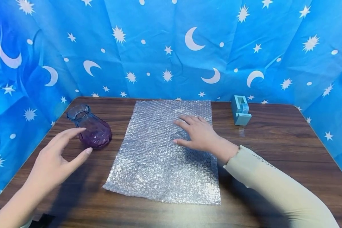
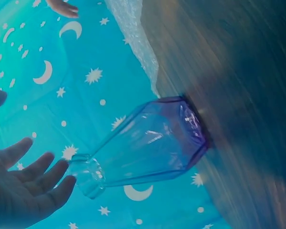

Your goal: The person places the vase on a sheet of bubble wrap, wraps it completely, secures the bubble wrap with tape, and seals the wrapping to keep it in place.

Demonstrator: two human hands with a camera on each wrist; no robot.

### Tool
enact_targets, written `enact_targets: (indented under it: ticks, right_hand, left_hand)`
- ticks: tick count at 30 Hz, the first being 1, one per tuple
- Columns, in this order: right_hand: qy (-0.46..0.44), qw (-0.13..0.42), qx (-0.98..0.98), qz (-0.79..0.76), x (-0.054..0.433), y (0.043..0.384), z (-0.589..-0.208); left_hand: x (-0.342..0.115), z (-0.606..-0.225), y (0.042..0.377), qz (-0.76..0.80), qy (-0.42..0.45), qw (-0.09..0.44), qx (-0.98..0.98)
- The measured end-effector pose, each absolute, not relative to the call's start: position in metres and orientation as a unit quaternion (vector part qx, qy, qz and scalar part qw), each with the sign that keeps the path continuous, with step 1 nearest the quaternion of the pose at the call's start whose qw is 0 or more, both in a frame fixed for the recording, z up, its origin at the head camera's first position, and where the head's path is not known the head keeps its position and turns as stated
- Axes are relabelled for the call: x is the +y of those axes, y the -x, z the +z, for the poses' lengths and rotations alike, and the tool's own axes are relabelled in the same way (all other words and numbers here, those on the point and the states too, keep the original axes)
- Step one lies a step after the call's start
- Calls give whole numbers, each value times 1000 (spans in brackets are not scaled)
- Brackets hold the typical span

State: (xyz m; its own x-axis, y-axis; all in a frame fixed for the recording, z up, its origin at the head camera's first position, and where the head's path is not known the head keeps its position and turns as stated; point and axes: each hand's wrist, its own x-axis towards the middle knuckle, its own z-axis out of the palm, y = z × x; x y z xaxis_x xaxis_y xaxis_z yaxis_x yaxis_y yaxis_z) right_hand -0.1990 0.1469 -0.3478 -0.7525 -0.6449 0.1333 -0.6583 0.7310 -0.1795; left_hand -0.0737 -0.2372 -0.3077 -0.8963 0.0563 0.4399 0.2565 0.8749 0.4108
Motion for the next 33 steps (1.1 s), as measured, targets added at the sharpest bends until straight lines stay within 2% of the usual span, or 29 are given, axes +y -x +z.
enact_targets:
  ticks: [5,11,20,33]
  right_hand:
    - [-352,37,-929,105,147,199,-347]
    - [-351,38,-931,98,149,199,-347]
    - [-343,32,-933,105,151,198,-346]
    - [-343,30,-934,95,150,199,-348]
  left_hand:
    - [-246,-306,84,-290,49,220,-930]
    - [-260,-309,105,-371,0,197,-908]
    - [-271,-318,135,-481,-23,157,-863]
    - [-289,-336,166,-556,-22,52,-829]
